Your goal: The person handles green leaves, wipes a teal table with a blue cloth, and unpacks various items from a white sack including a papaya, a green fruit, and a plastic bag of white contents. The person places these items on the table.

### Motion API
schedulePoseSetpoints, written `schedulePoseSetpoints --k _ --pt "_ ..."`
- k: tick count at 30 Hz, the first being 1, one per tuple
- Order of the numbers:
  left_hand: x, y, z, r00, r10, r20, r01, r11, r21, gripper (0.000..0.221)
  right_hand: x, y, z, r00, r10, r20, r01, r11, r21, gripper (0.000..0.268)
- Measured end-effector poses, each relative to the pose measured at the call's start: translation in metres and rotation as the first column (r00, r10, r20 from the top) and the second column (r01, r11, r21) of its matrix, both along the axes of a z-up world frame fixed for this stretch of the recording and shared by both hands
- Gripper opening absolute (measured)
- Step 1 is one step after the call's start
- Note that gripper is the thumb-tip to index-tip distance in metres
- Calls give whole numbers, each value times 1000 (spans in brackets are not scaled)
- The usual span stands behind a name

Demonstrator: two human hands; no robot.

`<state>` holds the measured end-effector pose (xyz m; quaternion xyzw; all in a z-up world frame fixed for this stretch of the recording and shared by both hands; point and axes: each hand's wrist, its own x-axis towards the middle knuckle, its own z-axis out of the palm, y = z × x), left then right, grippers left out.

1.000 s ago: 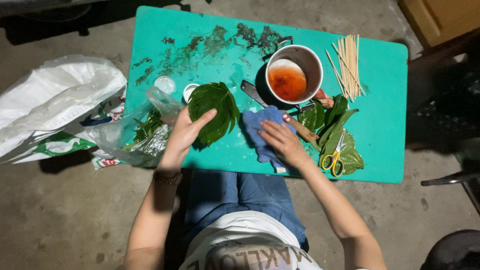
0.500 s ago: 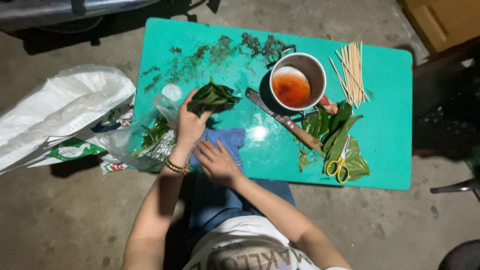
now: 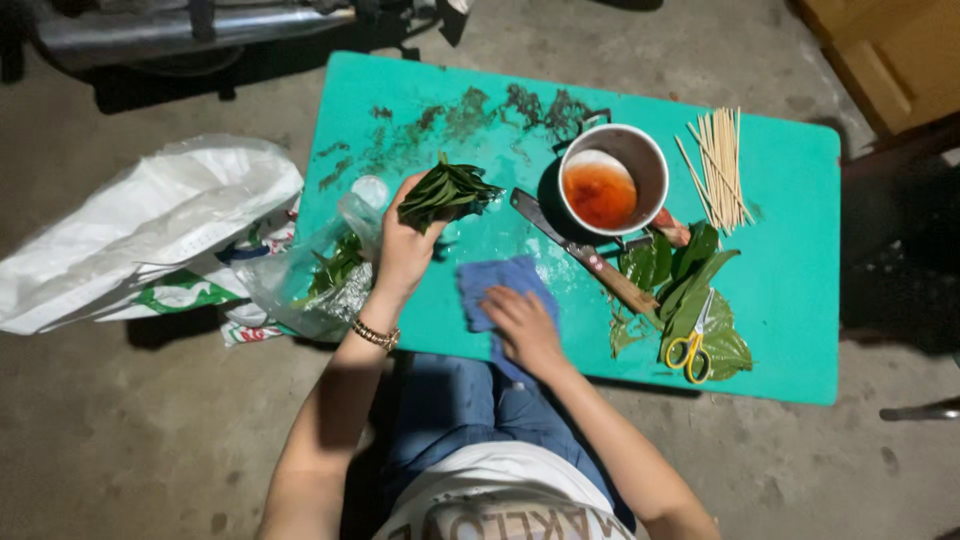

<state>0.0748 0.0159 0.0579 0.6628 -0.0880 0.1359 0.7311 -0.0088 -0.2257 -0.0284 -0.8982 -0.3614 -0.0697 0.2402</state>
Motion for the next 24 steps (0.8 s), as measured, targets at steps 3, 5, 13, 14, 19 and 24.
schedulePoseSetpoints --k 3,5,13,14,19,24 --pt "2 4 35 1000 -28 -11 26 981 -193 50 11 -30 3 992 -122 32 118 989 89 58" --pt "0 5 51 999 -42 -4 40 970 -240 44 10 -33 2 983 -185 9 182 974 138 58" --pt "-21 -2 60 995 -35 -91 -13 879 -477 33 15 62 5 993 -114 16 112 989 94 56" --pt "-27 -5 54 993 -43 -112 -20 864 -504 35 28 68 5 989 -145 -8 145 984 99 56" --pt "-74 -14 9 968 -35 -249 -47 948 -315 36 103 76 -12 990 -138 -18 138 963 230 50" --pt "-99 -13 -33 917 71 -392 -141 978 -155 39 179 89 -21 983 -181 30 150 889 432 46"
